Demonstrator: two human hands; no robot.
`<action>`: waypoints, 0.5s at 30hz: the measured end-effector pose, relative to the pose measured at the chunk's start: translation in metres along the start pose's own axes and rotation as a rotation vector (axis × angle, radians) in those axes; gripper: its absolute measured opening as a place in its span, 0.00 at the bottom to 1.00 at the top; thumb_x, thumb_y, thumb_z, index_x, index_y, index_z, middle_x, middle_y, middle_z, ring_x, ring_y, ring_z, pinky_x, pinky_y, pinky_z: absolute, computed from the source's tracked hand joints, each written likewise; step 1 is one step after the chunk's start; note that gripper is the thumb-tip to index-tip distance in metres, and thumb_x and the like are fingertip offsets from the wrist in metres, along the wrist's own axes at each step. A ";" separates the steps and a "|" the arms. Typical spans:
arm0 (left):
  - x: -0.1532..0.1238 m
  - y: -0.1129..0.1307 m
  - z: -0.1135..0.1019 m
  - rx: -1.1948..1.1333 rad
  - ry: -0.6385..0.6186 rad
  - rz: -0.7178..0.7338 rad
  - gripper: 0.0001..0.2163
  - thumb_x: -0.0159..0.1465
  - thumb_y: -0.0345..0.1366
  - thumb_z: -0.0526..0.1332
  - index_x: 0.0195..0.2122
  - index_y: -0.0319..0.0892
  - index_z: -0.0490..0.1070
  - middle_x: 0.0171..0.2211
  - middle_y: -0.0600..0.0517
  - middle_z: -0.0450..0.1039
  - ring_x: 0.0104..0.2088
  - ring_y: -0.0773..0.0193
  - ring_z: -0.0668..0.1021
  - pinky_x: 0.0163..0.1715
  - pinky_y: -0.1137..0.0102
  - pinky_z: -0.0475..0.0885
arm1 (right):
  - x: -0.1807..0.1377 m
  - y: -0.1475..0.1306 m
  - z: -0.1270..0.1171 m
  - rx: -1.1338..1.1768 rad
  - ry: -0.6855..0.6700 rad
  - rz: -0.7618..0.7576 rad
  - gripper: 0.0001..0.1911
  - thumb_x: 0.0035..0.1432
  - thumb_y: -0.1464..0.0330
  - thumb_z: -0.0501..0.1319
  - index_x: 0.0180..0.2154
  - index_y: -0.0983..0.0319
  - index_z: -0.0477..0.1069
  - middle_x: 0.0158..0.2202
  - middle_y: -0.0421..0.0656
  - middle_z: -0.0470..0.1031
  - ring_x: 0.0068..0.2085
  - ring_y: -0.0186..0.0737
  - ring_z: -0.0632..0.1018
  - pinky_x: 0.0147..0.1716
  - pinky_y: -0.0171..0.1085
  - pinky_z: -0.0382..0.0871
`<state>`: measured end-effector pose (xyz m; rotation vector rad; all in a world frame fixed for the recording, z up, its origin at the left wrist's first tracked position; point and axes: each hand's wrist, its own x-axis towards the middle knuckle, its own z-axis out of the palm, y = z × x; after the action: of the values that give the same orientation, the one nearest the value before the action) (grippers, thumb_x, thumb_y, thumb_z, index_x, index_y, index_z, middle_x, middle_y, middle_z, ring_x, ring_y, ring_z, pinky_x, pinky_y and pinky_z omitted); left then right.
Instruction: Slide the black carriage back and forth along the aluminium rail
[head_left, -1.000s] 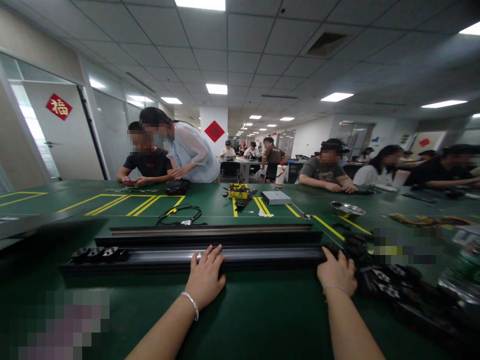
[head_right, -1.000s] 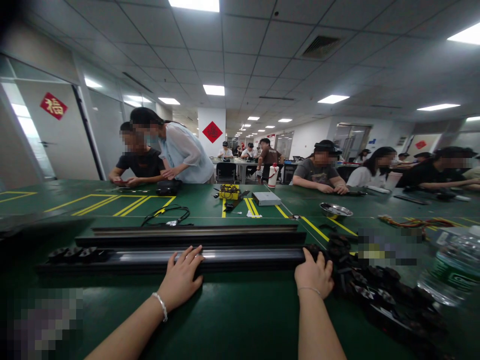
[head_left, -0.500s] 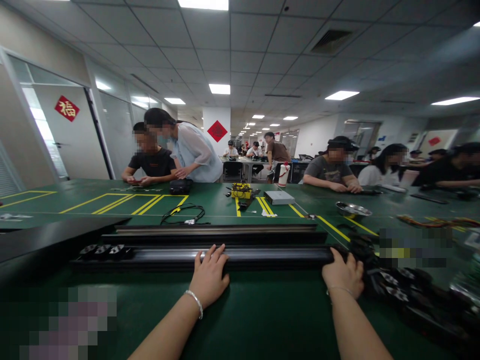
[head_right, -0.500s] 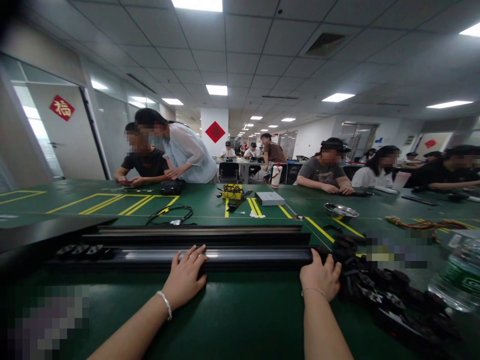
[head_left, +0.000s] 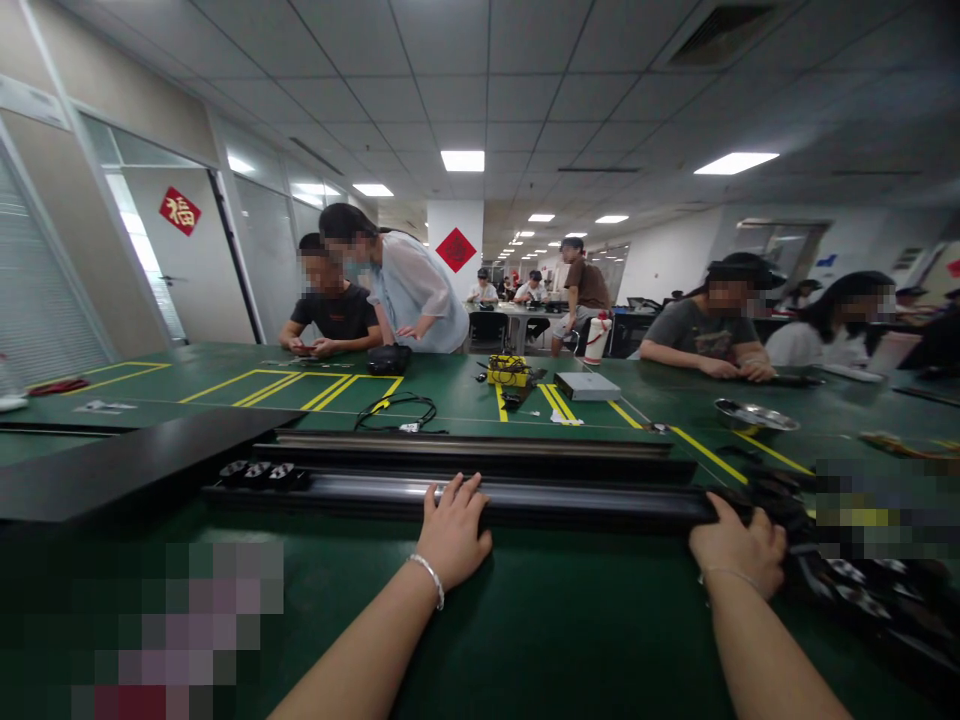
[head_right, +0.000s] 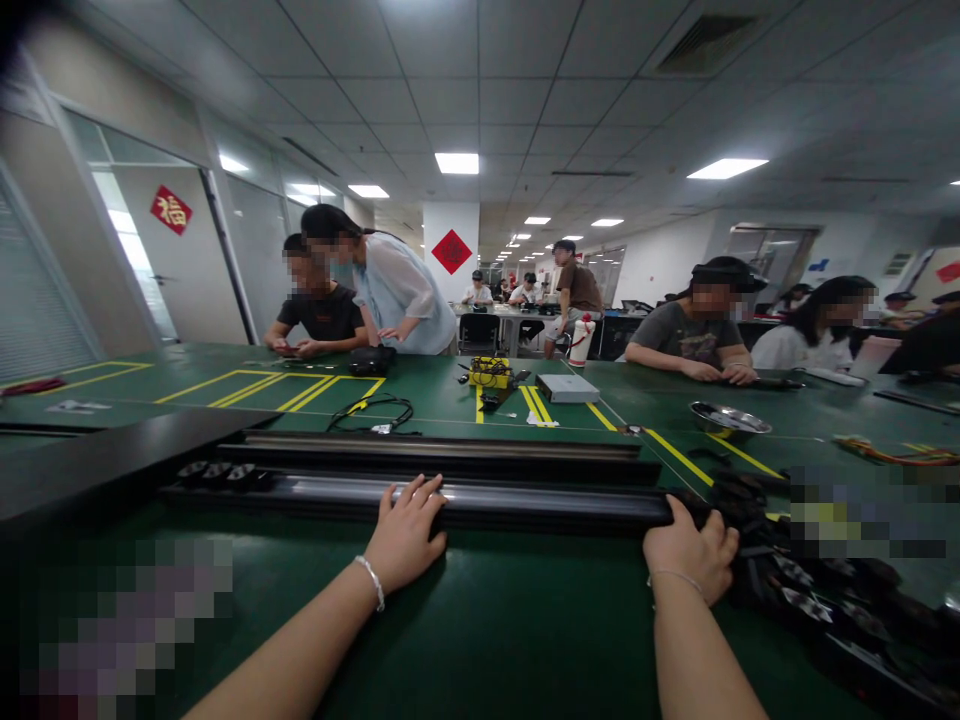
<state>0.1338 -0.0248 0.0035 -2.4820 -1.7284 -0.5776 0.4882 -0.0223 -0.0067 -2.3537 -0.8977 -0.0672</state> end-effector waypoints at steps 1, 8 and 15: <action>0.000 0.000 0.001 -0.003 0.004 0.000 0.19 0.54 0.38 0.55 0.48 0.50 0.64 0.60 0.52 0.56 0.61 0.54 0.55 0.58 0.47 0.43 | 0.000 0.000 -0.001 0.000 -0.011 0.000 0.26 0.56 0.65 0.44 0.56 0.53 0.60 0.63 0.49 0.45 0.62 0.57 0.46 0.50 0.57 0.56; 0.000 -0.001 0.001 -0.022 -0.011 0.014 0.19 0.54 0.40 0.55 0.49 0.49 0.63 0.61 0.53 0.54 0.61 0.54 0.54 0.58 0.47 0.44 | 0.003 0.000 -0.002 -0.032 -0.007 -0.004 0.26 0.55 0.66 0.45 0.56 0.52 0.60 0.62 0.48 0.48 0.62 0.54 0.48 0.49 0.54 0.56; 0.001 -0.001 0.000 -0.035 -0.018 0.011 0.19 0.55 0.40 0.55 0.49 0.49 0.63 0.61 0.52 0.54 0.61 0.53 0.54 0.58 0.46 0.42 | 0.003 -0.002 -0.003 -0.038 -0.016 0.006 0.27 0.55 0.66 0.44 0.57 0.50 0.58 0.63 0.47 0.48 0.63 0.51 0.47 0.49 0.52 0.56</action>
<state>0.1329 -0.0239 0.0033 -2.5267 -1.7244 -0.5909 0.4897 -0.0206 -0.0022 -2.3957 -0.9048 -0.0633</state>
